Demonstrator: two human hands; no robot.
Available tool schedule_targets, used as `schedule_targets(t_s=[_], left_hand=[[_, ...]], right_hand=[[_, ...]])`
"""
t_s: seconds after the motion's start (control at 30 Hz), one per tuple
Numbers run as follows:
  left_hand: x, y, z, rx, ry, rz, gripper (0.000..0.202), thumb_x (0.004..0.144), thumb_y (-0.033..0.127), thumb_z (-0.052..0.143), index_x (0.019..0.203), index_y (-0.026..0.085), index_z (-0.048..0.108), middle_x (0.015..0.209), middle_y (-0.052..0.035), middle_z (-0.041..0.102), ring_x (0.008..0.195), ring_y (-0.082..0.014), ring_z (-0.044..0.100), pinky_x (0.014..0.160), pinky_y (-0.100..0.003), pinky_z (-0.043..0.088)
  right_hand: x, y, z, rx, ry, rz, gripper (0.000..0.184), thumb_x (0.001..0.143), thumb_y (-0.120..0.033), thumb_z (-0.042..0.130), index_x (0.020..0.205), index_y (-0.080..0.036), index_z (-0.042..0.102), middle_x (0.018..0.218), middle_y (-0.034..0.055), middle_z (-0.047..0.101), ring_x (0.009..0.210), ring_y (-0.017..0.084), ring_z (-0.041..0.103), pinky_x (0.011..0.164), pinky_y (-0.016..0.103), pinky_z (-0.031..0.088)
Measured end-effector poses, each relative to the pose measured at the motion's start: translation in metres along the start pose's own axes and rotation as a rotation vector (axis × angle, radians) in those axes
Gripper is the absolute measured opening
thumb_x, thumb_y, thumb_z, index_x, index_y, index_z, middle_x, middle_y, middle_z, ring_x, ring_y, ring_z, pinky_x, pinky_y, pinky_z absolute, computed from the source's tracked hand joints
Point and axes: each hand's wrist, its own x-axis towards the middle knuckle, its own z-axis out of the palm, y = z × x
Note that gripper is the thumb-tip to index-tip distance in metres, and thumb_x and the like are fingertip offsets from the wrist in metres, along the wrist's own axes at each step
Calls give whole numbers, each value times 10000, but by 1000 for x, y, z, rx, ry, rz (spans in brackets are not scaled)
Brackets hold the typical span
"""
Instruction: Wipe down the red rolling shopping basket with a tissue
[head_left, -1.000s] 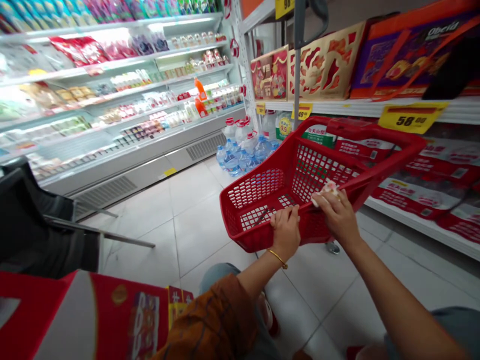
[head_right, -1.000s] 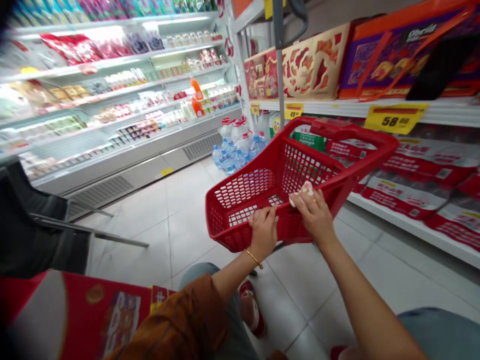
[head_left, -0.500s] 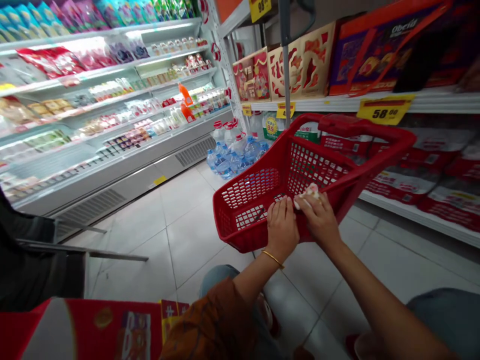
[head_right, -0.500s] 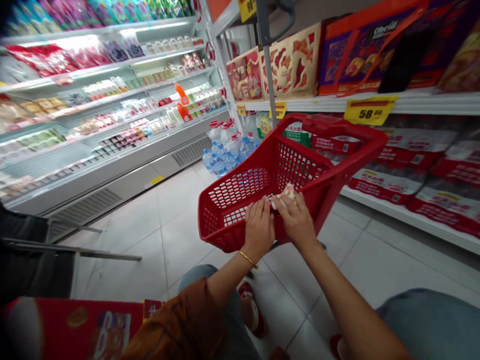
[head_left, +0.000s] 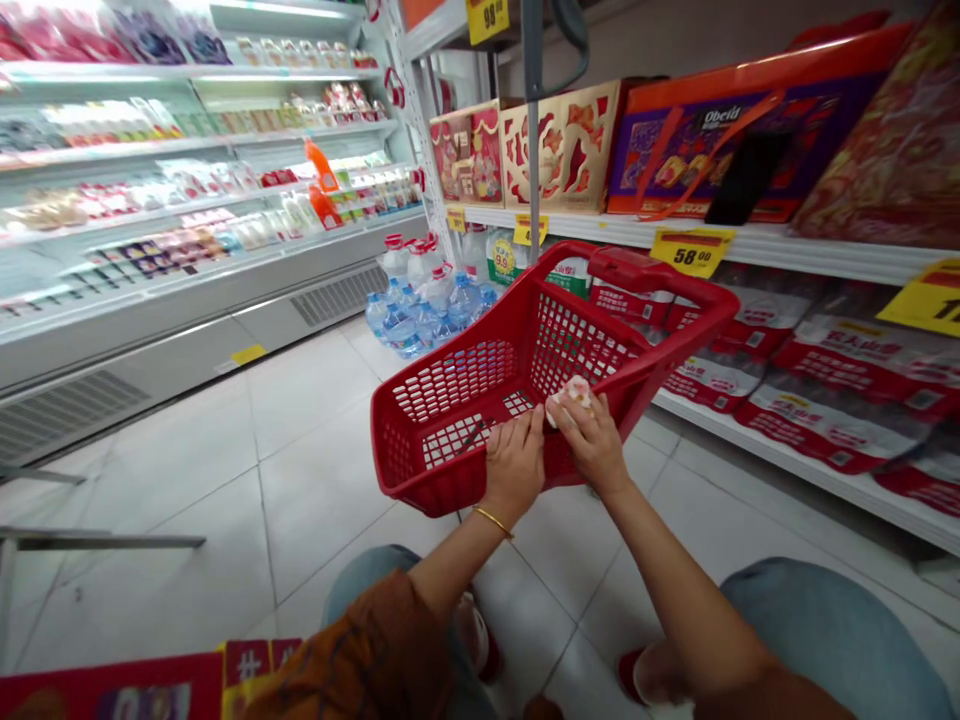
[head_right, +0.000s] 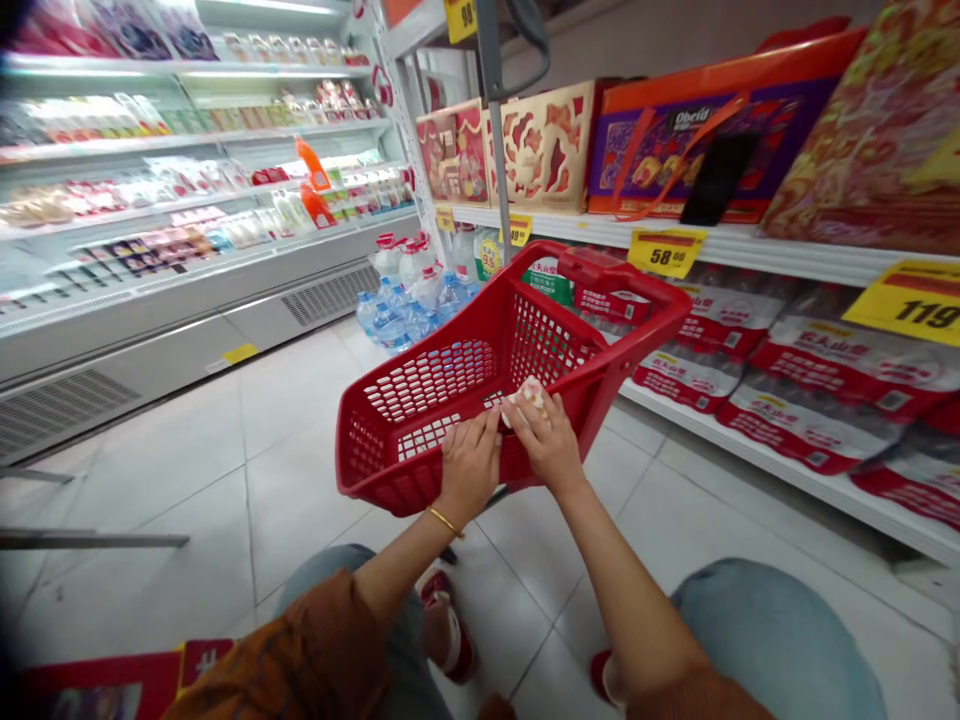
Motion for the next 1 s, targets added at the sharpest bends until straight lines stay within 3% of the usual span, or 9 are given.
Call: schedule_targets(t_s=[0.2,0.37,0.6,0.8,1.0], left_hand=[[4,-4,2,-62,39,-4,376,965,277,412,1323,182,477,1181,-78,660,982,-188,596,882,-349,385],[8,-3,2,-152,42,-57,339,971,263,403,1279,191,525,1158,-63,674,977,-178,594,863,-353,378],[13,-3,1,-270,102,-125,291,962,250,432,1195,200,600,1066,-52,705,921,-175,598,830,-360,350],[14,-4,-1,-281,138,-144,289,953,227,440,1177,218,623,991,-50,715,857,-175,598,819,-367,326],[15,-7,0,-289,136,-142,275,953,233,441,1137,220,646,987,-55,714,871,-175,599,828,-369,314]], right_hand=[[6,29,-10,-80,32,13,443,935,-109,433,1337,-274,521,1248,51,628,1400,250,306,1151,502,290],[10,42,-13,-65,39,105,452,935,-102,410,1332,-284,525,1274,60,608,1383,246,326,1140,521,292],[13,9,-3,11,105,210,469,934,-98,361,1348,-265,505,1284,99,583,1413,273,276,1121,578,295],[10,-32,9,92,14,159,487,921,-144,446,1404,-201,431,1309,134,565,1426,296,242,1116,593,293],[9,-16,5,52,-51,29,457,943,-130,403,1384,-236,461,1302,92,584,1445,274,189,1132,560,288]])
